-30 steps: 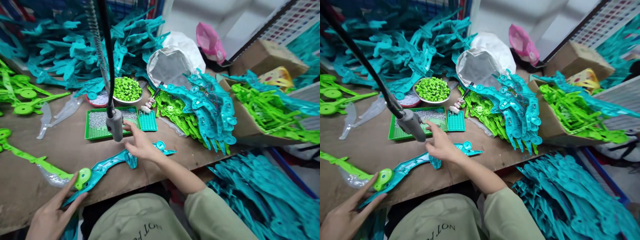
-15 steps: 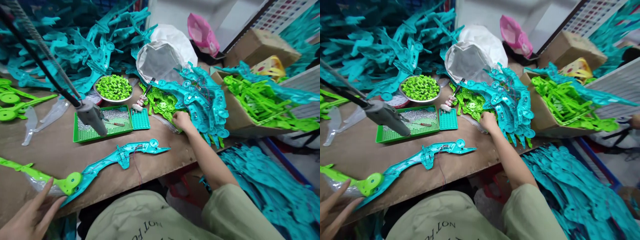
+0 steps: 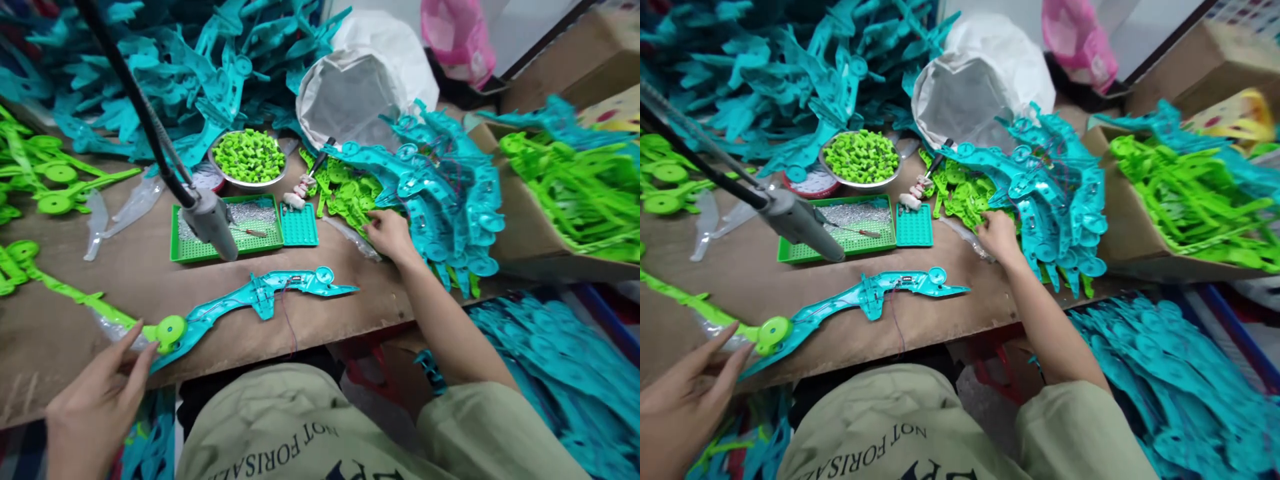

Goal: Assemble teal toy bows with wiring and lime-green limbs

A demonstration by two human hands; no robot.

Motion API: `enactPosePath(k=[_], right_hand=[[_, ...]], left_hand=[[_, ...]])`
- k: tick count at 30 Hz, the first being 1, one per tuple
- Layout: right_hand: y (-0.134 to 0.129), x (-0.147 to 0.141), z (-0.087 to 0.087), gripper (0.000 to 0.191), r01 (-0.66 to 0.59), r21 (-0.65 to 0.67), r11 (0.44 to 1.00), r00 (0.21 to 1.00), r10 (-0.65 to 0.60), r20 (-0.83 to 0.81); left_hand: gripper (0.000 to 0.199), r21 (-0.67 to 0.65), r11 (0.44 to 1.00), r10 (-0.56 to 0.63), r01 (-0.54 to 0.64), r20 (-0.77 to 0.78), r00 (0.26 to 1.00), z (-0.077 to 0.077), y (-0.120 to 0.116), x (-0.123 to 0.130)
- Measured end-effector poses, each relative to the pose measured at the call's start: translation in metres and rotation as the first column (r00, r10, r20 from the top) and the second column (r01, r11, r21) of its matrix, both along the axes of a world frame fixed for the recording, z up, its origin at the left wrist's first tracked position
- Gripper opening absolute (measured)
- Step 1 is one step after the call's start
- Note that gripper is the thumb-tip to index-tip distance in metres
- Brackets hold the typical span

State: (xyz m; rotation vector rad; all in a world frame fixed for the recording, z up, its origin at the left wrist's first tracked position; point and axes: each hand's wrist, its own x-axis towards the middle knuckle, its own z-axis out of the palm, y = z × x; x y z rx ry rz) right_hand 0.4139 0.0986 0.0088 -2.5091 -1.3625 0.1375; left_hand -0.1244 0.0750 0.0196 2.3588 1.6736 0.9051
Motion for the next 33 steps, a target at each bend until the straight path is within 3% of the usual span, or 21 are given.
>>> enactPosePath(k=[3, 5, 8, 13, 17, 21, 29, 33], right_hand=[[-0.009, -0.005, 0.0, 0.037, -0.032, 0.214, 0.976, 0.984, 0.068, -0.164], [-0.021, -0.015, 0.002, 0.04, -0.05, 0.281, 0.958, 0.932, 0.146, -0.332], [-0.046, -0.032, 0.006, 0.049, -0.147, 0.276, 0.95, 0.812, 0.275, -0.515], [-0.089, -0.046, 0.013, 0.035, -0.343, 0.271, 0.899, 0.804, 0.43, -0.41], [-0.111, -0.04, 0.016, 0.03, -0.446, 0.209, 0.87, 0.797, 0.493, -0.35], [-0.116, -0.037, 0.012, 0.029, -0.593, 0.13, 0.794, 0.751, 0.604, -0.267], [-0.097, -0.047, -0.001, 0.026, -0.825, 0.101, 0.556, 0.5, 0.802, -0.326], [-0.086, -0.051, -0.002, 0.027, -0.863, 0.114, 0.492, 0.415, 0.819, -0.395]], left_hand=[[0.046, 0.16, 0.968, -0.193, 0.196, -0.031, 0.981, 0.009, -0.004, 0.042], [0.052, 0.138, 0.945, -0.296, 0.295, -0.018, 0.955, 0.001, -0.005, 0.065], [0.062, 0.088, 0.907, -0.407, 0.413, -0.071, 0.91, -0.02, -0.003, 0.092], [0.075, -0.004, 0.899, -0.429, 0.437, -0.204, 0.88, -0.048, 0.008, 0.115], [0.06, 0.016, 0.914, -0.395, 0.406, -0.195, 0.898, -0.057, 0.015, 0.108], [0.056, 0.033, 0.909, -0.397, 0.415, -0.231, 0.888, -0.058, 0.016, 0.081], [0.058, 0.005, 0.915, -0.391, 0.404, -0.239, 0.889, -0.05, 0.016, 0.034], [0.058, -0.013, 0.92, -0.386, 0.393, -0.219, 0.896, -0.043, 0.017, 0.03]])
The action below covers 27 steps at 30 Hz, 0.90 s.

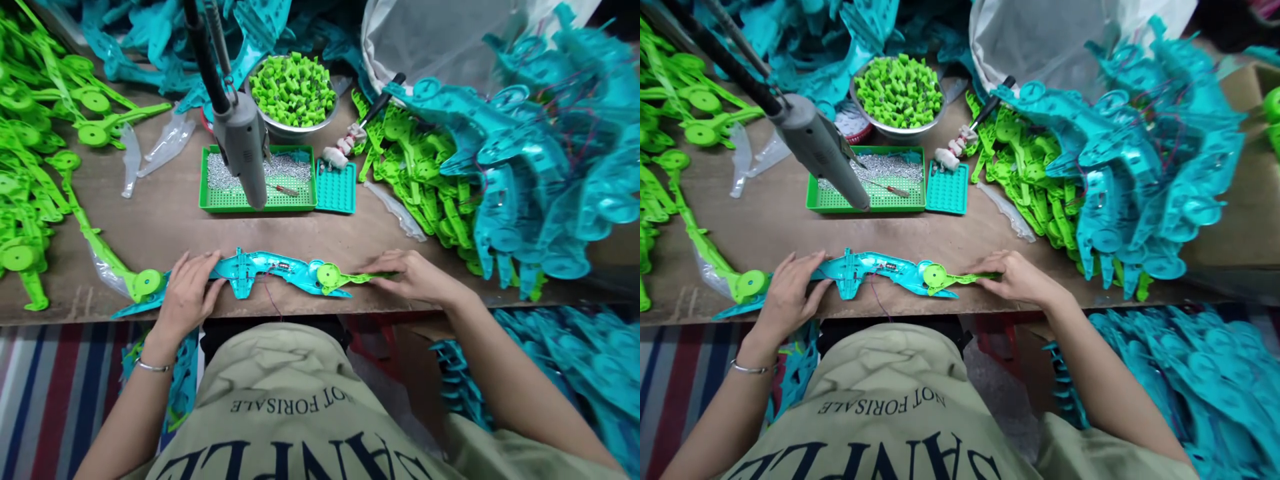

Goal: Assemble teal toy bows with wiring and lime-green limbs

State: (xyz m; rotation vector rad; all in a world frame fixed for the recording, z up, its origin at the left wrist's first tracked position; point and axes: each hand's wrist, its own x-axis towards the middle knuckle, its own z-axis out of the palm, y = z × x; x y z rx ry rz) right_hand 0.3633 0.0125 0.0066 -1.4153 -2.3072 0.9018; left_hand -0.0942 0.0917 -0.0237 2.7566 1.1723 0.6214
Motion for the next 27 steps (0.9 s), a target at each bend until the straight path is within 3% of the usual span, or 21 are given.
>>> enactPosePath(k=[7, 12, 18, 23, 27], right_hand=[[0.019, -0.005, -0.001, 0.029, -0.044, -0.002, 0.999, 0.999, 0.044, 0.007], [0.035, 0.001, -0.003, 0.03, -0.087, -0.074, 0.993, 0.996, 0.086, -0.025], [0.054, -0.001, 0.001, 0.036, -0.152, -0.166, 0.974, 0.988, 0.146, -0.048], [0.069, -0.004, -0.002, 0.035, -0.175, -0.076, 0.982, 0.984, 0.178, 0.031], [0.072, -0.001, -0.01, 0.039, -0.197, -0.019, 0.98, 0.971, 0.198, 0.137]], left_hand=[[0.07, -0.027, 0.996, -0.084, 0.09, 0.168, 0.982, 0.021, -0.011, 0.039], [0.075, -0.073, 0.971, -0.221, 0.228, 0.095, 0.971, 0.032, -0.018, 0.077], [0.066, -0.185, 0.946, -0.275, 0.266, -0.02, 0.961, 0.031, -0.013, 0.107], [0.054, -0.147, 0.937, -0.331, 0.316, -0.091, 0.939, 0.027, -0.013, 0.131], [0.033, -0.105, 0.936, -0.35, 0.337, -0.142, 0.926, 0.019, -0.017, 0.143]])
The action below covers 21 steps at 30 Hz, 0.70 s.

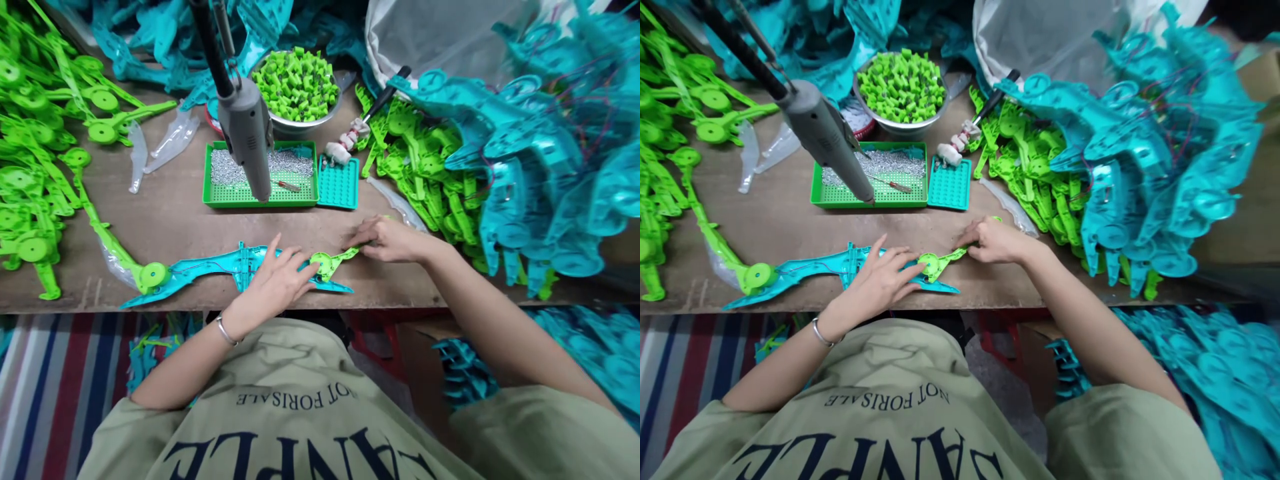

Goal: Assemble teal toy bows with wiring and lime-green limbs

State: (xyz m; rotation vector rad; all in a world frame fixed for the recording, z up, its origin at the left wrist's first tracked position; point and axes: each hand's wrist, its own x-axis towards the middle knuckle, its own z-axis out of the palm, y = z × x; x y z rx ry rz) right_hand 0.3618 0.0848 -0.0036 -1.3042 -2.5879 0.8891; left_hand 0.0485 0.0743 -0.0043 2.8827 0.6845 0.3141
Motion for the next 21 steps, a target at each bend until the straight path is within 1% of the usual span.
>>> enactPosePath(k=[2, 4, 6, 9, 11, 14, 16, 18, 21], right_hand=[[-0.004, -0.001, -0.002, 0.04, 0.015, 0.054, 0.998, 0.999, -0.017, 0.038], [-0.012, -0.007, -0.001, 0.041, 0.066, 0.139, 0.988, 0.995, -0.075, 0.061], [-0.025, -0.018, 0.003, 0.04, 0.117, 0.207, 0.971, 0.992, -0.123, 0.015], [-0.046, -0.043, 0.008, 0.025, 0.143, 0.242, 0.96, 0.985, -0.113, -0.132], [-0.058, -0.058, 0.007, 0.017, 0.128, 0.258, 0.958, 0.982, -0.086, -0.168], [-0.069, -0.071, 0.0, 0.018, 0.124, 0.285, 0.951, 0.986, -0.085, -0.143], [-0.071, -0.073, -0.003, 0.021, 0.136, 0.304, 0.943, 0.986, -0.099, -0.135], [-0.071, -0.073, -0.005, 0.023, 0.135, 0.327, 0.935, 0.987, -0.096, -0.132], [-0.069, -0.072, -0.004, 0.022, 0.119, 0.357, 0.927, 0.988, -0.075, -0.135]], left_hand=[[0.025, 0.023, 1.0, 0.001, 0.0, -0.006, 1.0, -0.003, -0.001, 0.002], [0.022, 0.033, 0.999, 0.007, -0.007, -0.003, 1.0, -0.004, -0.001, 0.003], [0.022, 0.028, 1.0, 0.014, -0.014, 0.002, 1.0, -0.004, -0.002, 0.002], [0.029, 0.012, 1.0, 0.014, -0.014, -0.003, 1.0, -0.002, -0.004, 0.002], [0.035, -0.001, 1.0, 0.023, -0.023, -0.011, 1.0, -0.002, -0.005, 0.003], [0.037, -0.033, 0.999, 0.025, -0.025, 0.008, 1.0, 0.002, -0.004, 0.001], [0.036, -0.032, 0.999, 0.033, -0.031, 0.062, 0.998, 0.007, 0.0, -0.005], [0.035, -0.013, 0.996, 0.092, -0.091, 0.139, 0.986, 0.015, 0.006, -0.017], [0.035, -0.024, 0.97, 0.241, -0.241, 0.191, 0.952, 0.023, 0.014, -0.042]])
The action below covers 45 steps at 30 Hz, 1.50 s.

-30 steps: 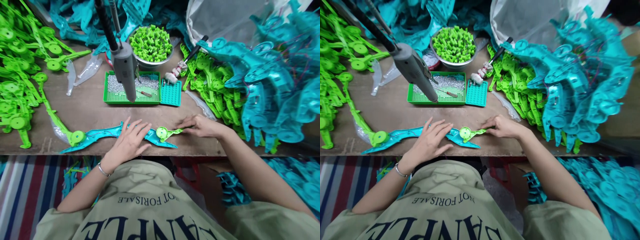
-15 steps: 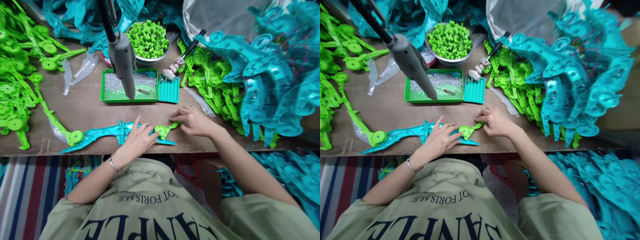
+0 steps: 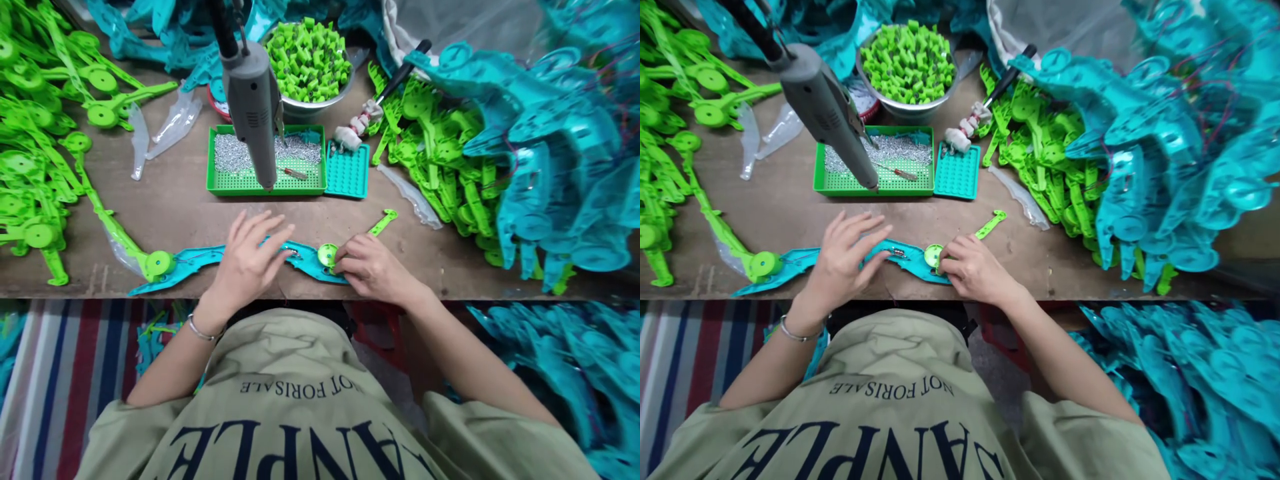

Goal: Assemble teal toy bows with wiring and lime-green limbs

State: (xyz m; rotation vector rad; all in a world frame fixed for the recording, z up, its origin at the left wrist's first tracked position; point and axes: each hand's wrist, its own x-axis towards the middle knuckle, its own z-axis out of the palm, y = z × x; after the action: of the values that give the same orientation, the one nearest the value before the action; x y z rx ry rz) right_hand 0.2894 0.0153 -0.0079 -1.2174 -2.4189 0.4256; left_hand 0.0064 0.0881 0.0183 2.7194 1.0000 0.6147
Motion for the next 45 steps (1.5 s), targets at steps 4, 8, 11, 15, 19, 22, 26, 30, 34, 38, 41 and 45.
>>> enactPosePath(k=[4, 8, 11, 15, 19, 22, 26, 30, 34, 38, 41, 45], right_hand=[[0.003, -0.002, 0.0, 0.019, -0.005, -0.006, 1.0, 1.0, 0.005, 0.003], [0.002, -0.006, 0.003, 0.02, -0.006, 0.006, 1.0, 0.996, 0.006, 0.086], [-0.001, -0.008, 0.005, 0.02, -0.013, 0.007, 1.0, 0.994, 0.012, 0.109], [-0.005, -0.011, -0.001, 0.022, 0.026, -0.025, 0.999, 0.999, -0.025, 0.042], [-0.017, -0.019, 0.001, 0.023, 0.164, 0.014, 0.986, 0.985, -0.162, -0.062], [-0.037, -0.037, 0.012, 0.022, 0.196, -0.125, 0.973, 0.954, -0.219, -0.204], [-0.063, -0.077, 0.005, 0.023, -0.02, -0.567, 0.823, 0.978, -0.102, -0.183], [-0.072, -0.107, -0.024, 0.042, -0.031, -0.697, 0.717, 0.996, -0.039, -0.085], [-0.065, -0.097, -0.009, 0.033, -0.106, -0.68, 0.725, 0.939, -0.152, -0.309], [-0.045, -0.076, 0.031, 0.018, -0.002, -0.694, 0.72, 0.758, -0.451, -0.471], [-0.025, -0.073, 0.041, 0.019, 0.048, -0.757, 0.651, 0.577, -0.637, -0.512], [-0.004, -0.073, 0.035, 0.032, 0.071, -0.78, 0.622, 0.412, -0.73, -0.545]], left_hand=[[0.039, -0.093, 0.99, 0.1, -0.105, -0.05, 0.994, -0.008, 0.0, -0.036], [0.058, -0.203, 0.975, 0.061, -0.086, -0.127, 0.99, -0.024, -0.005, -0.06], [0.073, -0.262, 0.965, -0.006, -0.032, -0.14, 0.99, -0.03, -0.005, -0.069], [0.081, -0.277, 0.961, -0.048, 0.007, -0.143, 0.989, -0.032, -0.003, -0.074], [0.084, -0.259, 0.966, -0.036, 0.002, -0.127, 0.991, -0.035, -0.002, -0.075], [0.084, -0.249, 0.968, -0.039, 0.007, -0.125, 0.991, -0.037, -0.003, -0.076], [0.082, -0.246, 0.969, -0.042, 0.011, -0.122, 0.992, -0.04, -0.003, -0.075], [0.078, -0.258, 0.966, -0.02, 0.001, -0.071, 0.997, -0.034, -0.006, -0.074], [0.035, -0.303, 0.951, 0.125, -0.062, 0.192, 0.973, -0.012, -0.018, -0.071], [0.022, -0.694, 0.716, 0.154, 0.067, 0.251, 0.956, 0.006, -0.036, -0.05], [0.024, -0.861, 0.4, 0.001, 0.314, 0.343, 0.939, 0.005, -0.044, -0.022], [0.022, -0.895, 0.205, 0.108, 0.396, 0.423, 0.9, -0.004, -0.043, 0.013]])
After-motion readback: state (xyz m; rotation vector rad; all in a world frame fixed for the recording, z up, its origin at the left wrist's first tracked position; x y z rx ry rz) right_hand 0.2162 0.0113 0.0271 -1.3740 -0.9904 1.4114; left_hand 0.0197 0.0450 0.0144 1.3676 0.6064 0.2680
